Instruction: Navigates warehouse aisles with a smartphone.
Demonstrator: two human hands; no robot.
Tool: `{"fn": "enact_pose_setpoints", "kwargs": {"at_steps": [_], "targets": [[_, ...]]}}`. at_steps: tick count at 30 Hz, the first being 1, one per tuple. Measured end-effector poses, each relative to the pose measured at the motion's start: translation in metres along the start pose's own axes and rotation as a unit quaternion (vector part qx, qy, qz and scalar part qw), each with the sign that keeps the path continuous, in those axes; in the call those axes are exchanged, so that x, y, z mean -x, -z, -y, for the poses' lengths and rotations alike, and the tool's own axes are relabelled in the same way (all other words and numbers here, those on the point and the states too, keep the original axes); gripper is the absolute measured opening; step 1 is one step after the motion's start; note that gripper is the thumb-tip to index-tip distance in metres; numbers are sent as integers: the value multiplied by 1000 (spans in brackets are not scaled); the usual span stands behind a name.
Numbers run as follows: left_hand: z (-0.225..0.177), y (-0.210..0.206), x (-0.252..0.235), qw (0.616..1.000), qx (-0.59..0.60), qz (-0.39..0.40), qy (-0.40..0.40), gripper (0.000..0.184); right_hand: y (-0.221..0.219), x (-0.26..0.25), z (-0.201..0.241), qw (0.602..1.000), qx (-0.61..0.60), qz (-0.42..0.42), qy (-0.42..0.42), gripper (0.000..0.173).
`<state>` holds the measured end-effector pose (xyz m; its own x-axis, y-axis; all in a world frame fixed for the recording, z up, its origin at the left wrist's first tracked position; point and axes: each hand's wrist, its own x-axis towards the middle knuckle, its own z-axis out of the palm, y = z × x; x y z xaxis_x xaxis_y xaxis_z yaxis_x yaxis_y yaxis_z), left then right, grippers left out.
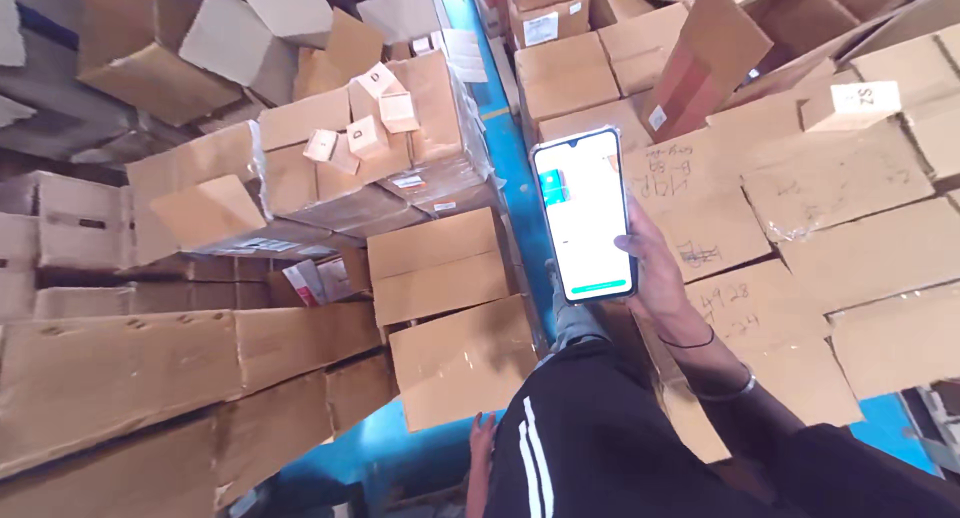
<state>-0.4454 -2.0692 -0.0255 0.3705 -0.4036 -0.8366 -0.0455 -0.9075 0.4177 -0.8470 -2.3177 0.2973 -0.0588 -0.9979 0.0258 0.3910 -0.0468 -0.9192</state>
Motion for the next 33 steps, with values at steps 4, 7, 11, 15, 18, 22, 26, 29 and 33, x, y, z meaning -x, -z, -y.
{"fn": "enact_pose_setpoints", "kwargs": {"at_steps": [4,7,11,15,18,22,26,29,33], "targets": [[-102,-24,3,1000,-2,-26,2,64,28,-81,-14,999,-6,-38,-35,52],[-188,-40,9,998,-1,-60,28,62,52,-152,-22,994,-12,-77,-71,52],[-289,-45,-21,998,-4,-58,10,66,82,-245,-20,990,15,-124,-73,52],[-388,-48,-40,995,-19,-58,-77,63,106,-310,-12,988,20,-148,-45,54],[-452,-52,-56,988,-45,-59,-137,68,109,-348,-9,987,12,-156,-27,50],[-526,-79,-68,968,-68,-59,-234,71,94,-376,-13,987,-20,-156,-19,48],[-613,-135,-79,926,-55,-54,-371,72,72,-404,-19,985,-44,-159,-48,47],[-689,-172,-79,899,-63,-31,-432,73,61,-442,-28,979,-30,-175,-106,46],[-785,-224,-127,871,-169,-42,-460,76,61,-524,-46,976,-26,-175,-126,45]]}}
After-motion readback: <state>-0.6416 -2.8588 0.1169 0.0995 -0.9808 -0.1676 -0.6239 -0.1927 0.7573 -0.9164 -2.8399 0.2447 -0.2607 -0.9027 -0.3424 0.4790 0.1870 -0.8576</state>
